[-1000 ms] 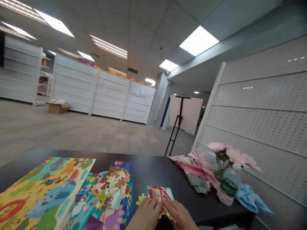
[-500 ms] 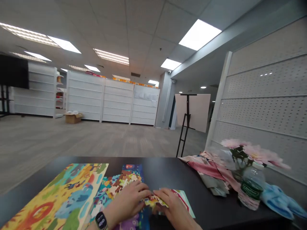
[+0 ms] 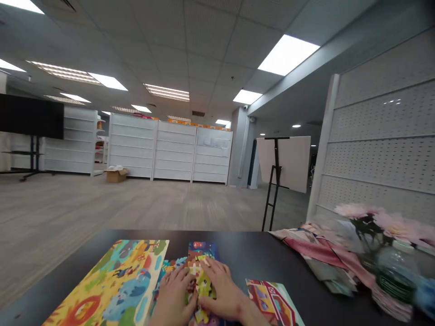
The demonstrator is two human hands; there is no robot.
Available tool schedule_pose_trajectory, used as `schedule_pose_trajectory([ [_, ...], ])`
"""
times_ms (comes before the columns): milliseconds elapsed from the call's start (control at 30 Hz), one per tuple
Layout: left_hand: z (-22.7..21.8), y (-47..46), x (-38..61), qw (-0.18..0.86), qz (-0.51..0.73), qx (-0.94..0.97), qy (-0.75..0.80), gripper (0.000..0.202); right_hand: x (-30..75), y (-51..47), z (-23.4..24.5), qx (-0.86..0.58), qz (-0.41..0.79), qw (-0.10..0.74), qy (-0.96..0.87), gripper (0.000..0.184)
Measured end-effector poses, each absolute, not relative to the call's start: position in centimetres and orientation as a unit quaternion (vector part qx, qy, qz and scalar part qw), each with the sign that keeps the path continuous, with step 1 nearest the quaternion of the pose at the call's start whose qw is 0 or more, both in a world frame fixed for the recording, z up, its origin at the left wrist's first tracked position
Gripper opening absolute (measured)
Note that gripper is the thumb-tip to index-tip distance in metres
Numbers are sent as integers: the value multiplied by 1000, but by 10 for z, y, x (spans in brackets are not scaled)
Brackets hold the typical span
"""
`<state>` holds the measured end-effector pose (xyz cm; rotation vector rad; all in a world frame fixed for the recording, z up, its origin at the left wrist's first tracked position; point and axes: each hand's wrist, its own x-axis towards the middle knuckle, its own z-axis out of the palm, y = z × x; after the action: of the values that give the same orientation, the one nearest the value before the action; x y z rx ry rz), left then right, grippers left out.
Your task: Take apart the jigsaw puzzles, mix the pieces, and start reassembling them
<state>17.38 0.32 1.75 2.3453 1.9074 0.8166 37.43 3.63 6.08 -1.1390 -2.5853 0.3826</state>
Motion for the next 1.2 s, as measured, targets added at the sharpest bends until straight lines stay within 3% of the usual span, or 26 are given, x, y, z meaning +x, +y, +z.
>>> schedule_pose_trajectory([
  [133,13,5,170,-20,262,749,608,30,429,32,63,-491,106,211,-839,62],
  [267,8,11,165,-33,271,736,619,32,509,7,56,-594,82,125,-790,71],
  [400,13,12,160,-50,291,718,630,36,555,-28,42,-606,118,58,-785,77],
  [567,17,-3,197,-61,334,772,538,35,548,-56,39,-563,46,177,-806,58],
  [633,11,-9,236,-26,312,821,477,40,548,-54,41,-557,39,187,-808,65],
  [733,-2,-4,304,65,187,884,423,80,561,-39,35,-534,57,130,-833,97],
  [800,-8,7,340,81,166,894,407,89,572,-27,24,-496,55,83,-862,102],
  [933,-16,21,364,113,139,913,367,75,587,-15,4,-487,5,28,-873,72],
  [1000,-18,19,360,125,134,919,350,68,588,-19,4,-492,13,4,-870,71],
  [1067,-17,13,354,130,141,922,337,72,586,-27,13,-487,47,-5,-872,77],
  [1200,-14,4,349,133,161,920,333,68,584,-42,38,-493,124,38,-860,72],
])
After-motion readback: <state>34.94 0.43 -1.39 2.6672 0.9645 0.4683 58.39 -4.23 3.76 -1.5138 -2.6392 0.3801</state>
